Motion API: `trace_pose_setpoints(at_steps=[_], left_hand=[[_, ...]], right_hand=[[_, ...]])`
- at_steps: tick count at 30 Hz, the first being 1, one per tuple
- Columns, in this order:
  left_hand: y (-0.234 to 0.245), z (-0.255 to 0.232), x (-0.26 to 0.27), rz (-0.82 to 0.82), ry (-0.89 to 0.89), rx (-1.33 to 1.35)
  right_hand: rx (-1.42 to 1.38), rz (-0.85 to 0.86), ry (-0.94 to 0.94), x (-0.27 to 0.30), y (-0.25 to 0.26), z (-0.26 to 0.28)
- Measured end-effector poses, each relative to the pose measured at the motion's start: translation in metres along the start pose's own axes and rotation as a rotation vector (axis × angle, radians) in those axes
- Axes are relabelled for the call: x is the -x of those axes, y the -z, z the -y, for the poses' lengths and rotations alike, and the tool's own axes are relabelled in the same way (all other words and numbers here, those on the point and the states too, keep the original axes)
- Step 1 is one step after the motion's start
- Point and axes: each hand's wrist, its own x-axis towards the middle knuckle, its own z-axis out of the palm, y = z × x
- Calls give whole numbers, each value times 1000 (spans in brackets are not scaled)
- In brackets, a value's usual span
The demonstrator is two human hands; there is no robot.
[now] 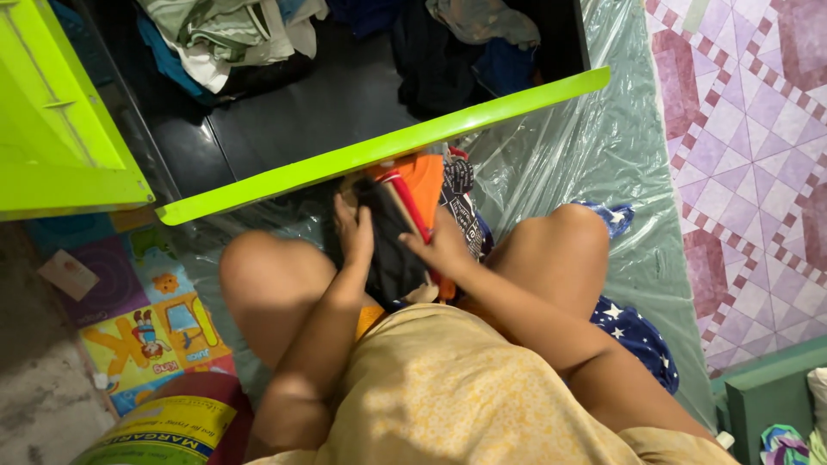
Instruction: The person sits on the floor and folds various garments, including a blue star-patterned cloth, a blue shirt, a white shirt, and a black shirt, then places them into a green storage cabinet.
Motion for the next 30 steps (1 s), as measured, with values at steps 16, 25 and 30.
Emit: trace_pose_setpoints(at_steps=[16,25,30], left_hand=[[56,-8,-26,54,272,710],[73,-39,-29,349,415,1174],[86,-77,-24,438,343,1232]], right_hand=[[-686,237,-327,-20,13,-29],[-879,472,-230,3,80,-5],[-1229,582,-349,8,92,-13]])
